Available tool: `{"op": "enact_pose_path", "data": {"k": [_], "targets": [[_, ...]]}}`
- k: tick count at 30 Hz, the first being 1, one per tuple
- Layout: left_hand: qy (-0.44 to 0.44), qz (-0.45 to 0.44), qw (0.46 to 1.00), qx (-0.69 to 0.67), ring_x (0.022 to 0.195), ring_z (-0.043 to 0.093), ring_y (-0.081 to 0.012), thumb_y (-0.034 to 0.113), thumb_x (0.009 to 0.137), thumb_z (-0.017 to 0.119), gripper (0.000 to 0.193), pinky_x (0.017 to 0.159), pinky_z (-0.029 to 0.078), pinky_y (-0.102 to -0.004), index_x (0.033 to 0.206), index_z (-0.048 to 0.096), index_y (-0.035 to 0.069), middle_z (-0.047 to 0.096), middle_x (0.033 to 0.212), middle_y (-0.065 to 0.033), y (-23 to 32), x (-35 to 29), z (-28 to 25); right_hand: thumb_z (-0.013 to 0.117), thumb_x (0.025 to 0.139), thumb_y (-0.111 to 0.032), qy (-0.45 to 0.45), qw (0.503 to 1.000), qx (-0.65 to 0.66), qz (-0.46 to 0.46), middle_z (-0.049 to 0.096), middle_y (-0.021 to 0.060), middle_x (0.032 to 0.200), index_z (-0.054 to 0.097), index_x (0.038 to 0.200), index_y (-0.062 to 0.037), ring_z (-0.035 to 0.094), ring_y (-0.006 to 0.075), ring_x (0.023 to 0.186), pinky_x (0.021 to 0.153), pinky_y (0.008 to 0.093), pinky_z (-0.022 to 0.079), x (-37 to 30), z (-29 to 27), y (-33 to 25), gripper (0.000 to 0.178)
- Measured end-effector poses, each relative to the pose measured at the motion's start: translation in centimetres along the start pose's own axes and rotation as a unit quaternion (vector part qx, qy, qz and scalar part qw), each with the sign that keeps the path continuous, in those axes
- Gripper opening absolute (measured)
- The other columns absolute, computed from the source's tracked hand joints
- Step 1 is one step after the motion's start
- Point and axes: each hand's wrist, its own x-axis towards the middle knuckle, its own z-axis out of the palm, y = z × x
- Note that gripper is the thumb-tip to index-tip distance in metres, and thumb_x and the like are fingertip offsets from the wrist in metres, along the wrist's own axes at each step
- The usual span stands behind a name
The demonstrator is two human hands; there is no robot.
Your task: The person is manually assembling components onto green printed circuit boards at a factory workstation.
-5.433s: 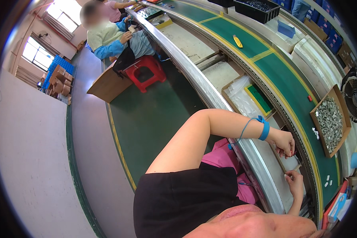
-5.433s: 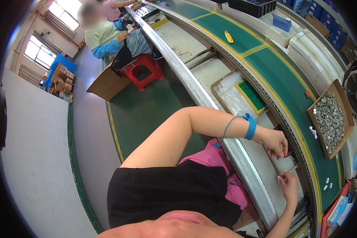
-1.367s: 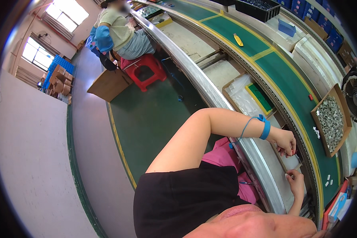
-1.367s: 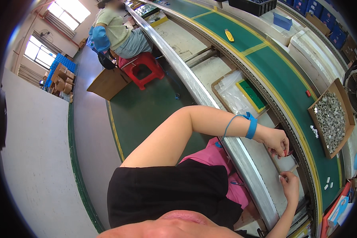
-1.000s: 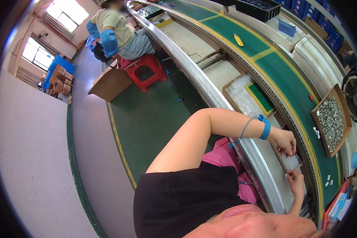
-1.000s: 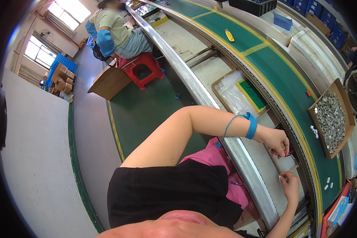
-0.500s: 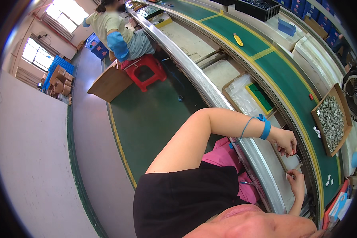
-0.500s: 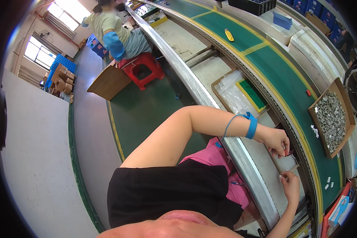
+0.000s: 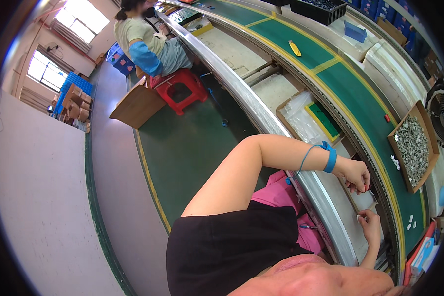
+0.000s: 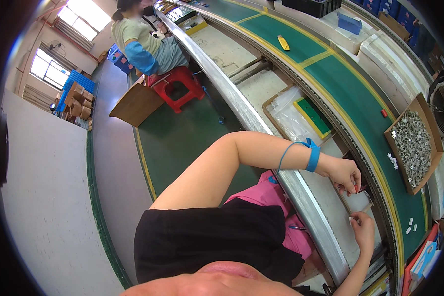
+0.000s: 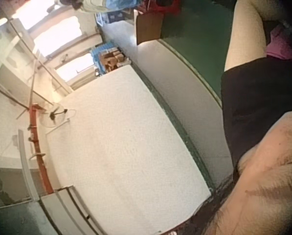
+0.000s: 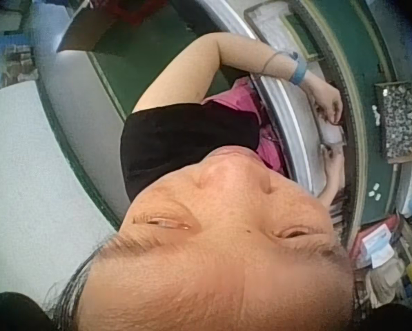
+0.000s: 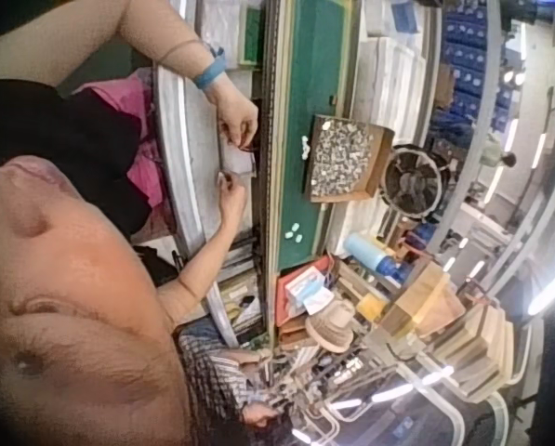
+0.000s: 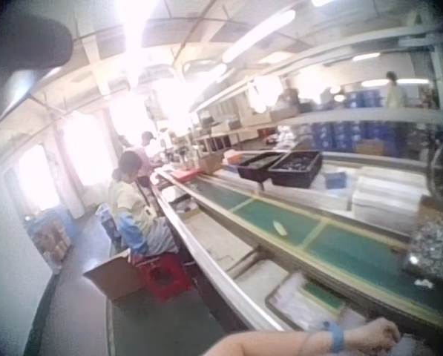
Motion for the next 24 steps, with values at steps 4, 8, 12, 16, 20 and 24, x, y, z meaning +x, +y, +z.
{"op": "enact_pose_path", "data": {"k": [4,8,12,16,20,24], "targets": [[-0.001,0.001,1.0,0.0,0.058,0.061,-0.0086,0.012,0.08,0.066,0.017,0.045,0.04,-0.0202,0.094,0.063,0.002,0.067,0.077,-0.0039,0.15,-0.24,0.13,0.064,0.07,0.002,0.002,1.0,0.003,-0.008,0.062,0.0145,0.074,0.064,0.087,0.0028,0.054,0.0207,0.061,0.061,0.0318,0.044,-0.12,0.01,-0.04,0.017],[-0.002,0.003,1.0,0.0,0.057,0.06,-0.0086,0.012,0.079,0.066,0.018,0.045,0.039,-0.0201,0.094,0.063,0.002,0.067,0.076,-0.0037,0.01,-0.15,0.14,0.064,0.07,0.002,0.003,1.0,0.006,-0.006,0.062,0.0148,0.074,0.064,0.087,0.0028,0.055,0.0208,0.061,0.061,0.0319,0.045,-0.14,0.12,0.11,0.017],[-0.001,0.001,1.0,-0.001,0.057,0.06,-0.0087,0.012,0.079,0.066,0.018,0.045,0.039,-0.0202,0.094,0.063,0.002,0.067,0.076,-0.0037,0.04,-0.15,0.15,0.064,0.07,0.002,0.006,1.0,0.007,-0.01,0.062,0.0147,0.074,0.064,0.087,0.0026,0.055,0.0209,0.061,0.061,0.0318,0.045,-0.12,0.13,0.12,0.017],[0.001,-0.001,1.0,-0.003,0.057,0.061,-0.009,0.012,0.079,0.066,0.017,0.045,0.039,-0.0203,0.093,0.063,0.002,0.067,0.076,-0.004,0.0,-0.11,0.13,0.064,0.071,0.002,0.004,1.0,0.004,-0.008,0.062,0.0144,0.074,0.064,0.087,0.0023,0.055,0.0209,0.061,0.062,0.0317,0.045,-0.04,0.12,0.18,0.017],[0.0,0.0,1.0,-0.005,0.057,0.061,-0.0092,0.011,0.079,0.066,0.017,0.044,0.039,-0.0204,0.093,0.063,0.002,0.067,0.076,-0.0044,-0.12,-0.04,0.06,0.064,0.071,0.001,0.005,1.0,0.004,-0.01,0.062,0.0143,0.073,0.064,0.087,0.0022,0.055,0.0206,0.061,0.061,0.0317,0.045,0.02,0.16,0.28,0.017],[0.002,0.0,1.0,-0.004,0.058,0.061,-0.0094,0.011,0.079,0.066,0.017,0.044,0.04,-0.0205,0.093,0.063,0.002,0.067,0.076,-0.0048,-0.18,-0.04,0.07,0.064,0.071,0.001,0.002,1.0,0.005,-0.002,0.062,0.0138,0.072,0.064,0.088,0.0024,0.054,0.0201,0.061,0.061,0.0316,0.045,-0.01,0.12,0.13,0.017]]}}
